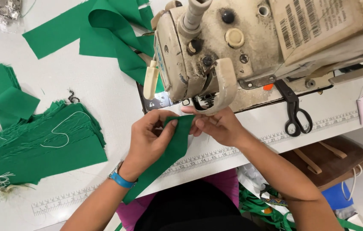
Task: Sewing together multiple green fabric strips using an industrial sewing machine.
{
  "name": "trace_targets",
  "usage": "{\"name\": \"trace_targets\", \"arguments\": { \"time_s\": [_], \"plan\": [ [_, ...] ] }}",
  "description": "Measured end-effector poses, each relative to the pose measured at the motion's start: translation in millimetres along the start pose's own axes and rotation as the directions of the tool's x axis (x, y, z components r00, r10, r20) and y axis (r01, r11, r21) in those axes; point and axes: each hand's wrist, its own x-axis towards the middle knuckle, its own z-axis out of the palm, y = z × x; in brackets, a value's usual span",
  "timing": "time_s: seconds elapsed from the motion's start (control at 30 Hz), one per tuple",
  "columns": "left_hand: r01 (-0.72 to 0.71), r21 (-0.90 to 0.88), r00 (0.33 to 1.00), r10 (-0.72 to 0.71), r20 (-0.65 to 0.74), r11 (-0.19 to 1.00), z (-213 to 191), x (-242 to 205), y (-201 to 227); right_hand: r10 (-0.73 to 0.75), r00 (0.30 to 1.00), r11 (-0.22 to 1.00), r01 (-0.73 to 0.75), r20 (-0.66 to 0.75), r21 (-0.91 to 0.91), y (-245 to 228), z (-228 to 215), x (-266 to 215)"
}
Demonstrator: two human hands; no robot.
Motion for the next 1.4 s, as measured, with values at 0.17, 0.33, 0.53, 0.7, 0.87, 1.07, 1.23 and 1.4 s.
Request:
{"name": "trace_targets", "arguments": {
  "time_s": [0.17,0.33,0.53,0.7,0.87,1.07,1.23,1.4],
  "plan": [
    [0.040,-0.128,0.999,-0.038,0.018,0.991,6.3,-4.5,-11.2,-0.167,0.984,0.953,0.147,-0.056,-0.265,-8.2,1.6,6.2],
    [0.103,-0.258,0.994,-0.091,0.058,0.960,1.9,-2.7,-11.4,-0.285,0.955,0.909,0.243,-0.080,-0.339,-22.5,7.1,9.9],
    [0.025,-0.067,0.999,-0.021,0.050,0.997,3.6,-4.2,1.1,-0.171,0.985,0.985,0.170,-0.033,-0.043,7.4,-7.4,0.4],
    [-0.124,0.132,0.992,0.119,0.047,0.983,4.7,-0.8,20.4,0.033,0.999,0.999,-0.034,-0.043,-0.022,-4.0,-2.5,2.8],
    [-0.170,0.224,0.985,0.163,0.048,0.960,1.7,3.0,18.6,-0.131,0.990,0.936,0.109,-0.045,-0.334,-25.9,2.5,11.2],
    [-0.261,0.277,0.965,0.249,0.079,0.925,-3.8,5.9,24.0,-0.247,0.965,0.842,0.167,-0.092,-0.514,-44.9,14.3,12.3],
    [-0.260,0.254,0.964,0.234,0.128,0.932,-6.6,3.8,32.4,-0.338,0.939,0.717,0.208,-0.071,-0.665,-34.6,14.3,8.8],
    [-0.028,0.029,0.989,0.024,0.148,0.999,-11.1,1.6,39.4,-0.437,0.898,0.701,0.305,-0.052,-0.645,-31.1,13.6,6.9]
  ]
}}
